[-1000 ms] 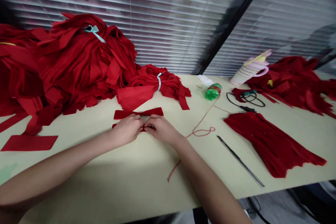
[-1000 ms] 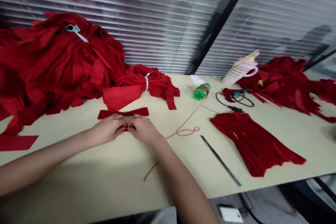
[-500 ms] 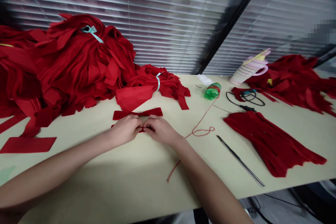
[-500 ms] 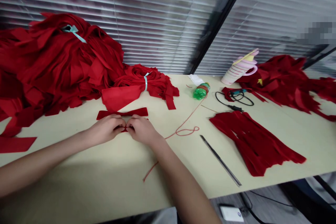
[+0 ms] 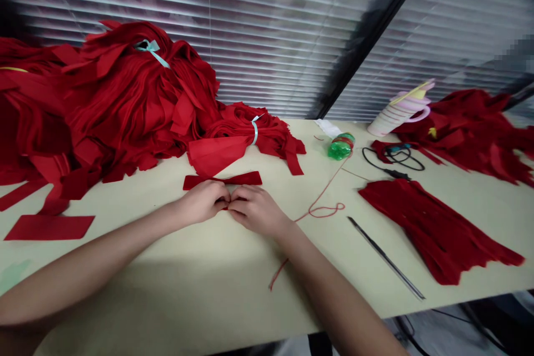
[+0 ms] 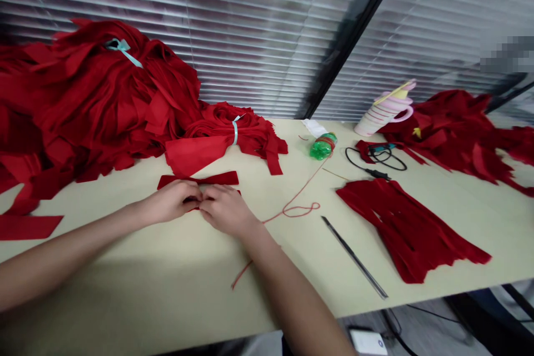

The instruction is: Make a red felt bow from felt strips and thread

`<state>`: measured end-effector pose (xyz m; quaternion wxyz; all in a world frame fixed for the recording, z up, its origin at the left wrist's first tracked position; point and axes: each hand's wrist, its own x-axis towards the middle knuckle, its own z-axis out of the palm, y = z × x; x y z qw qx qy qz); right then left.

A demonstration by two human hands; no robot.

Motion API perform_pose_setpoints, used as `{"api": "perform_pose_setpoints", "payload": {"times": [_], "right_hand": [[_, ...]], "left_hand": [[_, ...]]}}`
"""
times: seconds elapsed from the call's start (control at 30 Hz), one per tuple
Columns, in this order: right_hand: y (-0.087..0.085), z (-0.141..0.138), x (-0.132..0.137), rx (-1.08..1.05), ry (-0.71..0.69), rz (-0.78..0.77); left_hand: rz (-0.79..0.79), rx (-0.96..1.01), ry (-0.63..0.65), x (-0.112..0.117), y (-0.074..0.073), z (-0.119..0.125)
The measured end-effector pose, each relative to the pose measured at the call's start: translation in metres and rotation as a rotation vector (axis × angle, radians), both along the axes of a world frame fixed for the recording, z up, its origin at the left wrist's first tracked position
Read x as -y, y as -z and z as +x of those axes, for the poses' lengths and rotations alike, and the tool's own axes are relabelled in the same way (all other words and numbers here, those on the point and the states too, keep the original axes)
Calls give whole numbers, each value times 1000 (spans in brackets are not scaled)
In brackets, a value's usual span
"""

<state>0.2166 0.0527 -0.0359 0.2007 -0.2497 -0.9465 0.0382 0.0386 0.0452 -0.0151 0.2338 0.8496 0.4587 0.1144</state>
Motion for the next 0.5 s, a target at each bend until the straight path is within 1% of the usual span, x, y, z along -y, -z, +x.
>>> {"api": "perform_pose_setpoints", "payload": {"times": [0.1,0.2,0.33,0.5], "right_hand": [[0,-4,4,80,37,178],[3,-7,5,106,79,268],[4,-8,5,99,119,275],[-1,-8,8,119,135,196]], "left_hand": [[2,-6,6,-3,3,-2],[-1,-12,31,-4,4,-5],[6,-18,82,-4,3,-7],[20,-25,98,-3,-1,-7]]}}
